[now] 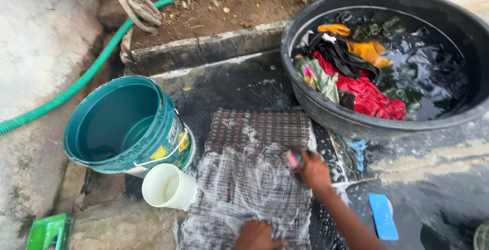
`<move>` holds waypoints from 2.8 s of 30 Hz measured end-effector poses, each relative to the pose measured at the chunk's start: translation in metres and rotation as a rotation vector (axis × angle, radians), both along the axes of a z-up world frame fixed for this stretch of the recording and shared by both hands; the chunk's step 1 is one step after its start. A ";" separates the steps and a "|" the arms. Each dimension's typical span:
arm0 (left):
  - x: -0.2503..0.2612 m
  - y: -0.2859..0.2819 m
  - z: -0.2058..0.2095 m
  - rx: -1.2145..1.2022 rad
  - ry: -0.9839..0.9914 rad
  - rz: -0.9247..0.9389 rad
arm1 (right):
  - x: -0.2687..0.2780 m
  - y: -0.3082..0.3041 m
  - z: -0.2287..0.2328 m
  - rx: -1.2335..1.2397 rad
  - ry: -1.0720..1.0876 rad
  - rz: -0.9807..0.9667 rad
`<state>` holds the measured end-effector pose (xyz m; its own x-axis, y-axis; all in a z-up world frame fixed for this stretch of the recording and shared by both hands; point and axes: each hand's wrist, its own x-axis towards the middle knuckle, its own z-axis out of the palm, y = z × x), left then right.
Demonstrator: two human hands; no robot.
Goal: The person washes a mat by applying soap and scrubbing the surface with a sponge while rinsing it with water from a bucket and mug.
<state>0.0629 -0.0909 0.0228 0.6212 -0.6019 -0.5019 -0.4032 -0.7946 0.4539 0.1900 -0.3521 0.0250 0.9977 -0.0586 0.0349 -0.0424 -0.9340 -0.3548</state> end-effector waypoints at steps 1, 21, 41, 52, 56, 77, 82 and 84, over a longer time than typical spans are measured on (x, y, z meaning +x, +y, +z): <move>0.009 -0.004 0.015 0.002 0.005 -0.008 | 0.009 -0.009 -0.001 0.027 -0.054 -0.055; 0.013 -0.083 -0.064 -0.145 -0.784 0.517 | 0.028 0.027 0.026 -0.257 -0.174 0.371; 0.025 -0.090 -0.039 -0.110 -0.571 0.549 | 0.039 0.038 0.016 -0.228 -0.092 0.344; 0.026 -0.087 -0.059 0.013 -1.077 0.513 | 0.101 0.034 0.007 -0.389 -0.040 0.362; 0.031 -0.084 -0.029 0.021 -0.515 0.499 | -0.020 0.062 0.008 -0.516 -0.072 0.596; 0.025 -0.086 -0.085 -0.087 -0.980 0.475 | 0.030 0.099 0.016 -0.491 -0.108 0.559; 0.026 -0.088 -0.093 -0.127 -0.040 0.500 | 0.004 0.120 0.041 -0.402 0.061 0.733; 0.021 -0.089 -0.108 -0.124 -0.987 0.492 | 0.052 0.120 0.046 -0.250 0.051 0.601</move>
<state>0.0837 -0.1795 -0.0854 0.8999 -0.1912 0.3919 -0.2844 -0.9386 0.1951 0.2420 -0.2323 0.0709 0.8550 0.5136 -0.0725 0.5018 -0.8543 -0.1354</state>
